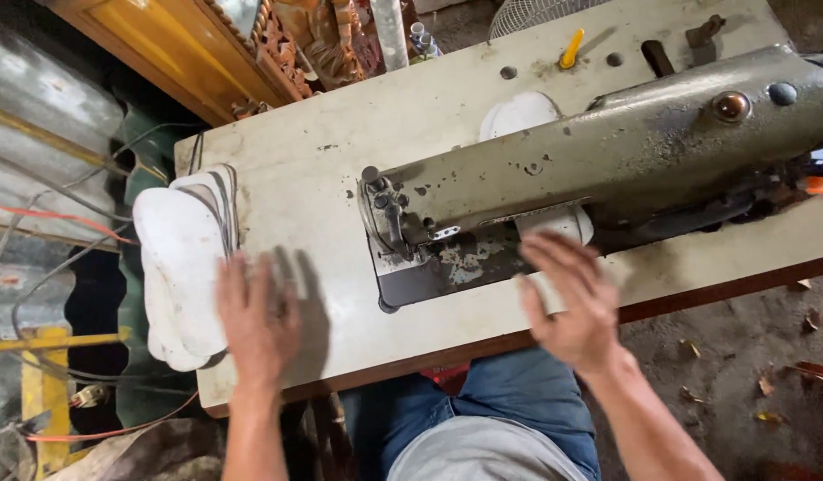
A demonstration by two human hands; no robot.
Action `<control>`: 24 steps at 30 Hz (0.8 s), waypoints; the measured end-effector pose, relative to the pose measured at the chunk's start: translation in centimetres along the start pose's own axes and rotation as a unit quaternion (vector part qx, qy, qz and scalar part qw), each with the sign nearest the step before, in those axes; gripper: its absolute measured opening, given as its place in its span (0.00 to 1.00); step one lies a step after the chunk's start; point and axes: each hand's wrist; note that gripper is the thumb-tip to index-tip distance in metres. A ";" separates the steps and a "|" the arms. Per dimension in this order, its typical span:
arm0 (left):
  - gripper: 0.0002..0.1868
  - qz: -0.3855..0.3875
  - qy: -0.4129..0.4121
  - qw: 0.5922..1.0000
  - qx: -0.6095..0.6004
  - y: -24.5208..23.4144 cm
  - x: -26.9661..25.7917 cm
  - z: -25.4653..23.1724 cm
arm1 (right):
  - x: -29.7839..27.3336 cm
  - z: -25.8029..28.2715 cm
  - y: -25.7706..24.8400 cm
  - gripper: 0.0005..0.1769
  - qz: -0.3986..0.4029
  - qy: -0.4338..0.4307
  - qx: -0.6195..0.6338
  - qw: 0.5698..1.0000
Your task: Using an industrial sewing machine to stitch the edges of shoe soles.
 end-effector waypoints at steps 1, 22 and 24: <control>0.33 0.000 -0.001 1.000 -0.003 0.7 -0.4 -1.2 | 0.5 0.0 -1.1 0.15 0.002 0.000 -0.002 1.000; 0.32 0.162 -0.004 0.983 -0.089 0.5 -1.1 -7.9 | -1.9 -3.7 -1.1 0.21 0.170 0.124 -0.247 0.946; 0.32 0.164 -0.005 0.982 -0.088 0.7 -1.3 -7.8 | -2.3 -4.6 -0.7 0.15 0.144 0.058 -0.286 0.945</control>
Point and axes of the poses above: each hand's wrist, its own x-axis towards the middle knuckle, its own y-axis out of the palm, z = x × y, and after that the axes turned 15 degrees about x, right-handed
